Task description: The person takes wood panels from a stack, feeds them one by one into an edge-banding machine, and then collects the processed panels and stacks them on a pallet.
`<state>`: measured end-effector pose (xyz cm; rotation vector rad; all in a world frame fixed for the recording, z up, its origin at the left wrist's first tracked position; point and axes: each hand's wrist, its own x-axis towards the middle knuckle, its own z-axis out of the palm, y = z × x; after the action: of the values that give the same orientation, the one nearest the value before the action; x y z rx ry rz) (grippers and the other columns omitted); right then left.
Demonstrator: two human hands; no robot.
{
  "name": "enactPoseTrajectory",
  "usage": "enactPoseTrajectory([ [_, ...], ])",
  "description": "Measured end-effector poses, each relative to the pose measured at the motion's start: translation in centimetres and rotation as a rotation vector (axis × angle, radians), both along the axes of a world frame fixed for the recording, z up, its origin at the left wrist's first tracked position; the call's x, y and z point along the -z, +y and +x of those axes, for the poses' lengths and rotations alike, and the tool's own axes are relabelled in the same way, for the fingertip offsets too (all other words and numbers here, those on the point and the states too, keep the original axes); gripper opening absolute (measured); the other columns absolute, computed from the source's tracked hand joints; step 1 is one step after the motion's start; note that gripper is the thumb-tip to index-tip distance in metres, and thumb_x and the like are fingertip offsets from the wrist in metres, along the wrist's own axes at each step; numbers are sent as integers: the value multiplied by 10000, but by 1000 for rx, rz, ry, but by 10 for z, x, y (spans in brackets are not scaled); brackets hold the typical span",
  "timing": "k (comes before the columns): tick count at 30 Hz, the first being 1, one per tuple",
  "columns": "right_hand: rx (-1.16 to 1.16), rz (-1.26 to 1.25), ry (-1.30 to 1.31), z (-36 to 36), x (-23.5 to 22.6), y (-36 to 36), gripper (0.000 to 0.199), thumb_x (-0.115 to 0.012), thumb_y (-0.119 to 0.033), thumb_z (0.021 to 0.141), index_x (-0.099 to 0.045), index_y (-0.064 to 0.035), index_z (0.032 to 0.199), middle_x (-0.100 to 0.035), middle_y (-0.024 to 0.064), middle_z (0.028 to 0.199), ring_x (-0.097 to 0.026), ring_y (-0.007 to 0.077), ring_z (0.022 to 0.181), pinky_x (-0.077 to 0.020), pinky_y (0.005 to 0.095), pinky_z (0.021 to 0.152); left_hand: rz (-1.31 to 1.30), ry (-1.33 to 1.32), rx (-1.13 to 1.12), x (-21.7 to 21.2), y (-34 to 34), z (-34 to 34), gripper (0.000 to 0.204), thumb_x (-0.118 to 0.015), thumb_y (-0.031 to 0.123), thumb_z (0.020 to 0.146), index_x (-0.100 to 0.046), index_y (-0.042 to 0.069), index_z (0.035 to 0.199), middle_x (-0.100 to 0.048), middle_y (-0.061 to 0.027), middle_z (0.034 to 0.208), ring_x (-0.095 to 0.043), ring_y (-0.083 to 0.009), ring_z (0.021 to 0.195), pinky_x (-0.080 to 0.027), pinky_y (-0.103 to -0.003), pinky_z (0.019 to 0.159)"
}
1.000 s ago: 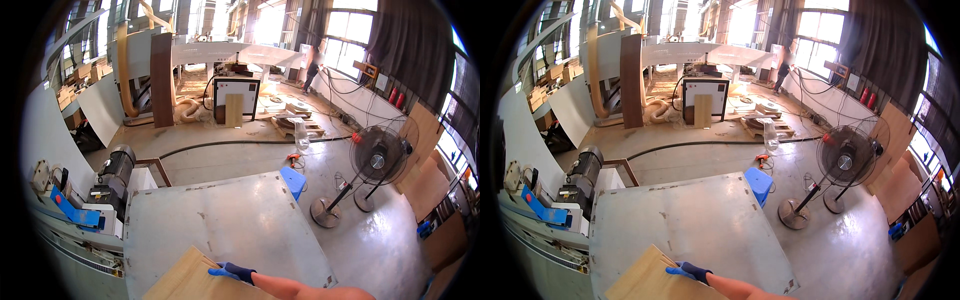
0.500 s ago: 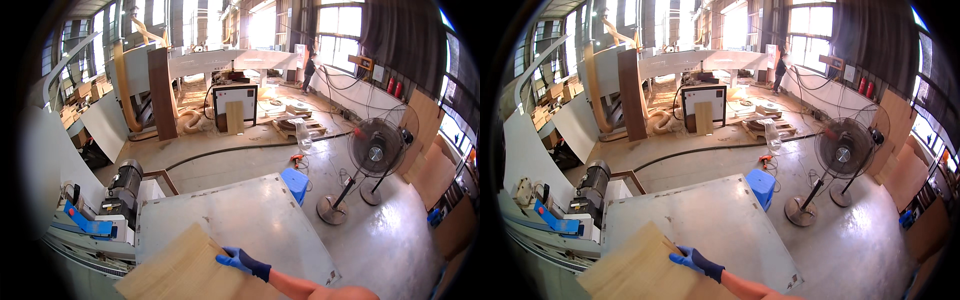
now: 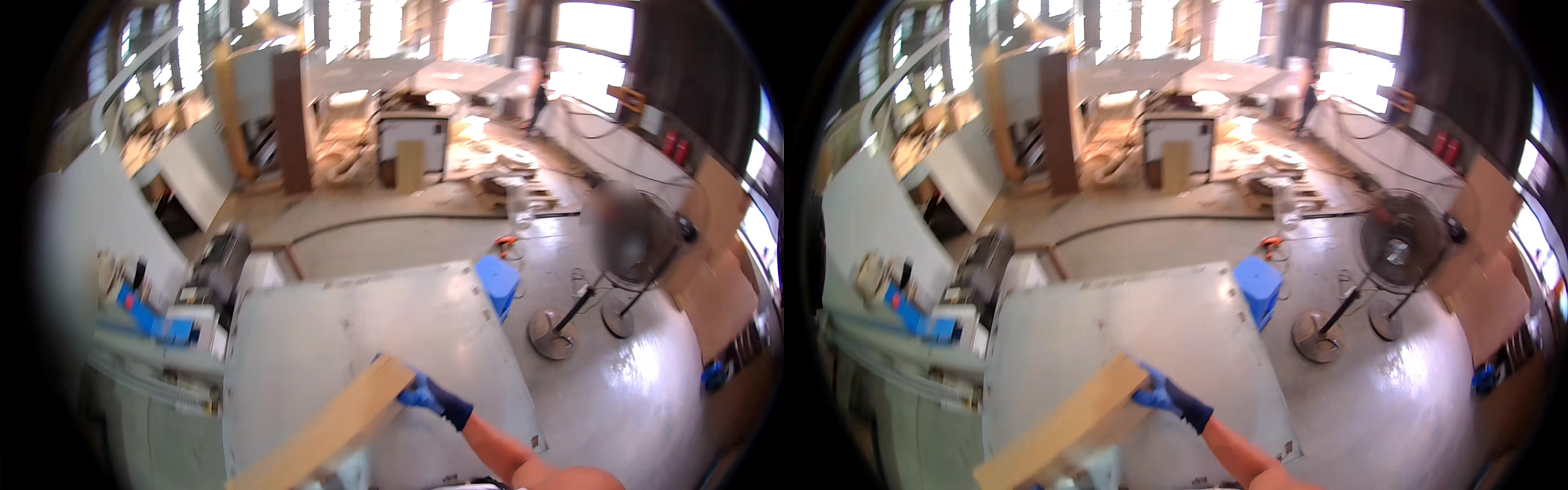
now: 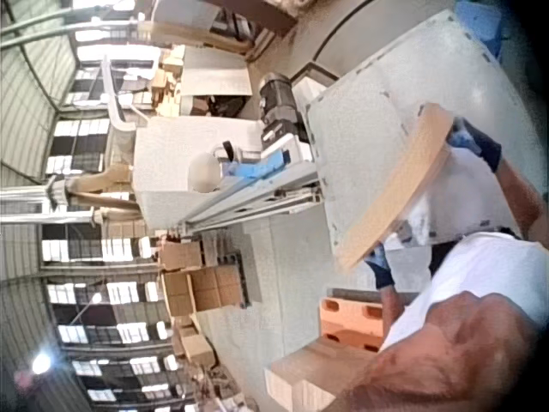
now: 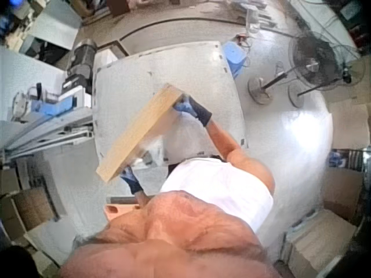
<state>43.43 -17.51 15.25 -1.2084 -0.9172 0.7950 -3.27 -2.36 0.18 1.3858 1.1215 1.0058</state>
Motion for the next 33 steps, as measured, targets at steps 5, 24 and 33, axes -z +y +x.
enactPoseTrajectory([
  [5,-26,-52,129,2,-38,-14,659,-659,-141,785,-387,-23,1374,-536,57,1241,-465,138,1159,-380,304,985,117,-32,-84,-54,-14,48,274,-574,282,928,-534,27,1019,-445,58,786,-372,-43,661,-310,-205,567],
  [24,-100,73,-381,11,-15,4,775,-642,-380,862,-263,-15,1431,-374,133,1420,-388,223,1295,-316,344,1060,10,-205,-34,-129,-36,75,360,-649,126,853,-504,26,1167,-533,3,854,-488,-60,695,-410,-219,575],
  [33,-108,63,-274,8,-15,9,880,-482,-553,905,-87,-16,1480,-199,216,1518,-231,317,1402,-238,388,1128,101,-195,-57,-74,-38,61,747,-668,289,857,-280,34,1443,-377,-159,1439,-385,-257,1310,-334,-369,1064],
])
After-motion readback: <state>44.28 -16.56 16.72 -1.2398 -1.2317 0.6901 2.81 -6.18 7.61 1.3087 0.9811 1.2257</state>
